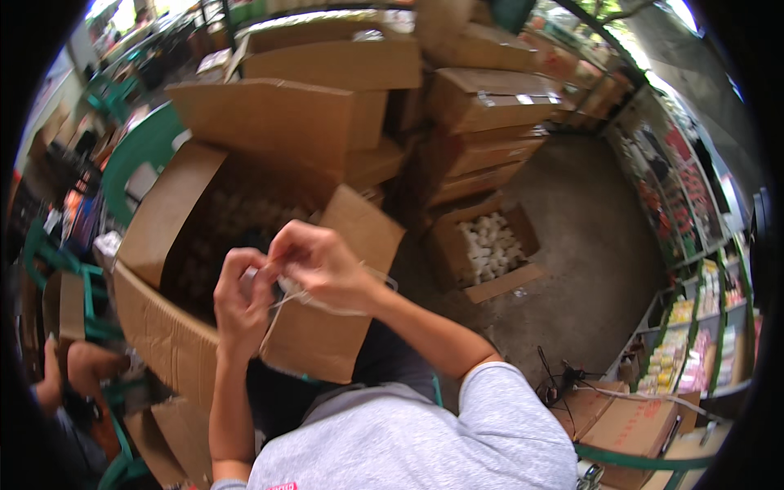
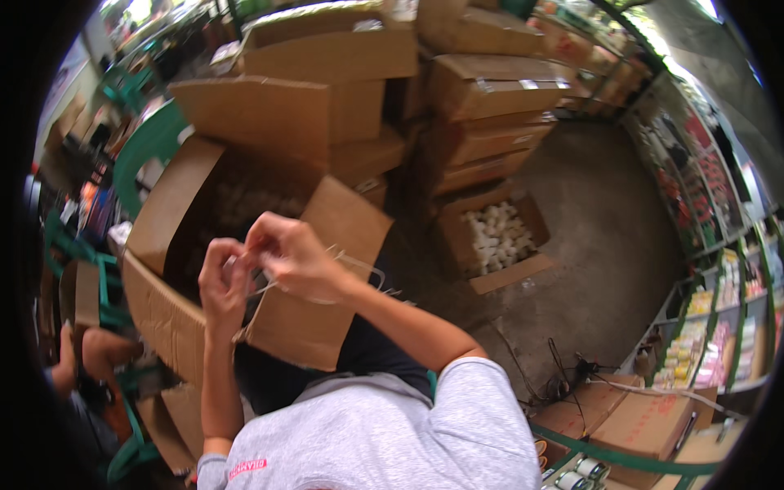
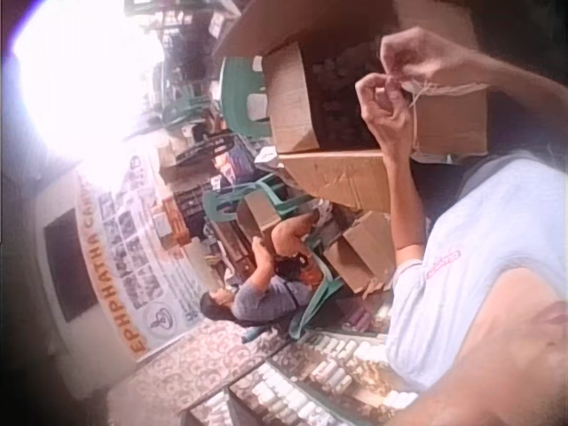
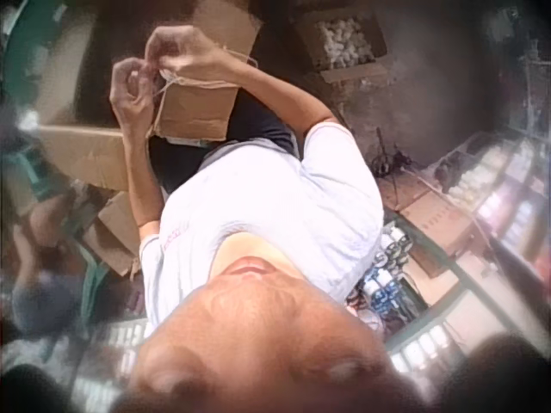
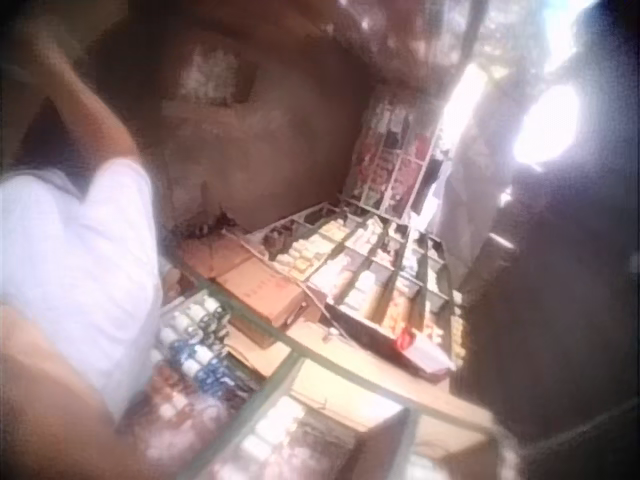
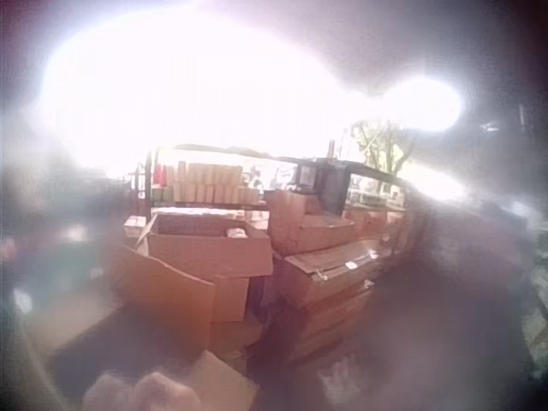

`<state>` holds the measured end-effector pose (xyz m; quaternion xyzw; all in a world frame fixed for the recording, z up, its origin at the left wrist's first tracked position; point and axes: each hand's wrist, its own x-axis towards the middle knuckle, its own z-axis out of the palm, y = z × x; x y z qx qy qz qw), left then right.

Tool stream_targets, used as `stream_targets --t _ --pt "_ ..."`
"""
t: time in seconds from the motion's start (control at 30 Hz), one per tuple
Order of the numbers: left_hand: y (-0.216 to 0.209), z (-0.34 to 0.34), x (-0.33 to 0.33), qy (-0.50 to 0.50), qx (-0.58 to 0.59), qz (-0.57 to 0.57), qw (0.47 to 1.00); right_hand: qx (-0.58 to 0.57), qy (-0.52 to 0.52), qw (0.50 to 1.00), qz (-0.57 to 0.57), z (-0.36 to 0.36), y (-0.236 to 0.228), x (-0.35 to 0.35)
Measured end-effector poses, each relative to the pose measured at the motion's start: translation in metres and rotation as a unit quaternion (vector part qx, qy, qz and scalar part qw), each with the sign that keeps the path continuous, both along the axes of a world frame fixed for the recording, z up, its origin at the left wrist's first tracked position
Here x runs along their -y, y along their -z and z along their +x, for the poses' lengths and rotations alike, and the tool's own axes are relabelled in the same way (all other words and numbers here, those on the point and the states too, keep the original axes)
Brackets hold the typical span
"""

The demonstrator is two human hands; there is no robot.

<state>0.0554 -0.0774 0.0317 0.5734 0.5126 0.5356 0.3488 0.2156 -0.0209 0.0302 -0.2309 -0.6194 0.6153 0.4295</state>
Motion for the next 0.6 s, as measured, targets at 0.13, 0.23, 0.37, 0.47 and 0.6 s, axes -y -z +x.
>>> stream_targets --t 0.13,0.23,0.37,0.47,0.6 --pt "-0.001 0.003 -0.005 -0.022 -0.092 0.113 0.989 -0.083 -0.001 0.995 -0.063 -0.005 0.003 0.000" --pt "0.002 0.002 -0.006 -0.016 -0.028 0.095 0.995 -0.069 0.070 0.995 -0.013 -0.013 0.006 0.009" --pt "0.009 0.003 -0.003 -0.028 0.032 0.099 0.994 0.001 0.170 0.976 0.135 -0.018 0.005 0.018" --pt "0.010 0.004 -0.002 -0.029 0.043 0.114 0.992 -0.047 0.137 0.985 0.098 -0.021 0.011 0.019" --pt "0.009 0.002 0.002 -0.021 0.046 0.101 0.994 -0.143 -0.022 0.984 -0.100 -0.011 0.008 0.013"
